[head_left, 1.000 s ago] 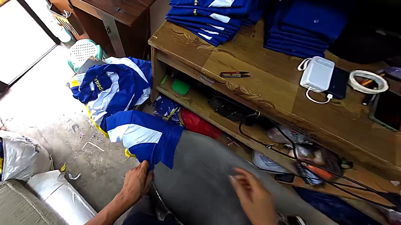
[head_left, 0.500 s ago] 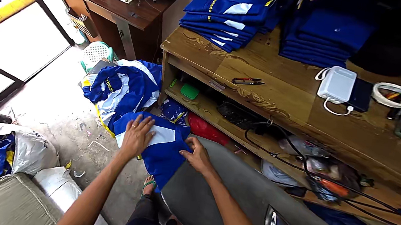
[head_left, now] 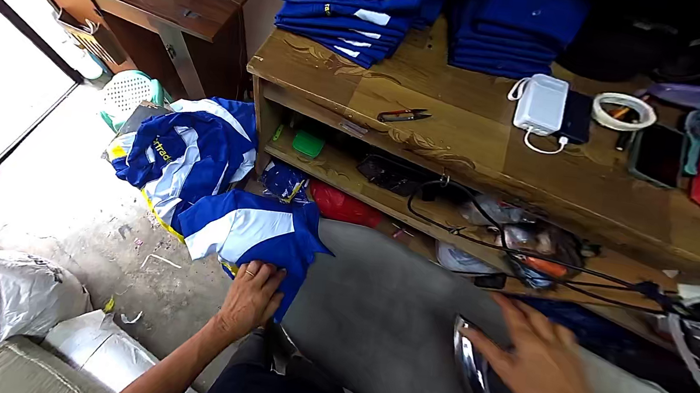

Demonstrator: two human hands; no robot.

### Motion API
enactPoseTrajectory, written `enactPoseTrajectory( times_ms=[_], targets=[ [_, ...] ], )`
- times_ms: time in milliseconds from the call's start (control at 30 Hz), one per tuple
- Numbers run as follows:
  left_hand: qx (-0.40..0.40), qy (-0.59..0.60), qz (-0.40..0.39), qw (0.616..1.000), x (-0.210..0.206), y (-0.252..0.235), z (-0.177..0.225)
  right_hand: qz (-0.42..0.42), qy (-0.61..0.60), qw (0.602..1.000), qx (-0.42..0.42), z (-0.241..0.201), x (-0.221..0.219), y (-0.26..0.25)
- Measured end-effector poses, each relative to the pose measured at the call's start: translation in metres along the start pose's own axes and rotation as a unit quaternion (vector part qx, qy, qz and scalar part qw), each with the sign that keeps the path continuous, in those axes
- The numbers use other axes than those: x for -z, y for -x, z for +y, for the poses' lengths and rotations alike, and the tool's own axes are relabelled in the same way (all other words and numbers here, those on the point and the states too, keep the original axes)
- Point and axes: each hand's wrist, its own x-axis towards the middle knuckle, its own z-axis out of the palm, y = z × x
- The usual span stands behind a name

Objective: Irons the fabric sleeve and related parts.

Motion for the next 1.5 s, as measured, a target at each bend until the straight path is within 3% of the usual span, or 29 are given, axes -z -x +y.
enactPoseTrajectory(
  times_ms=[100, 267, 400, 533, 700, 867, 1000, 1100, 1200, 1500],
  targets=[
    [0.013, -0.018, -0.013, 1.000, -0.015, 0.000, 0.014, -0.124, 0.003, 0.988, -0.097, 0.053, 0.017, 0.046],
    [0.070, 0.069, -0.087, 0.991, 0.004, -0.015, 0.017, -0.111, -0.096, 0.987, -0.062, 0.076, 0.001, 0.054],
    [0.063, 0.075, 0.020, 0.995, 0.017, -0.026, 0.013, -0.110, -0.124, 0.985, -0.047, 0.083, -0.002, 0.052],
    [0.113, 0.026, 0.055, 0.992, 0.033, -0.038, -0.007, -0.096, -0.103, 0.988, -0.063, 0.070, -0.004, 0.054],
    [0.153, -0.006, 0.045, 0.987, 0.066, -0.071, -0.068, -0.101, -0.083, 0.991, -0.034, -0.011, 0.006, 0.054],
    [0.206, 0.001, -0.079, 0.975, 0.080, -0.107, -0.128, -0.069, -0.112, 0.990, 0.048, -0.128, 0.001, 0.027],
    [0.232, 0.056, -0.190, 0.953, 0.089, -0.131, -0.153, -0.140, -0.137, 0.977, 0.084, -0.239, -0.012, -0.029],
    [0.220, 0.098, -0.228, 0.943, 0.088, -0.140, -0.167, -0.197, -0.140, 0.968, 0.071, -0.300, -0.036, -0.079],
    [0.197, 0.114, -0.261, 0.938, 0.088, -0.149, -0.175, -0.209, -0.116, 0.969, 0.065, -0.330, -0.059, -0.098],
    [0.174, 0.254, -0.321, 0.896, 0.091, -0.173, -0.200, -0.241, -0.012, 0.969, 0.056, -0.383, -0.057, -0.131]
  ],
)
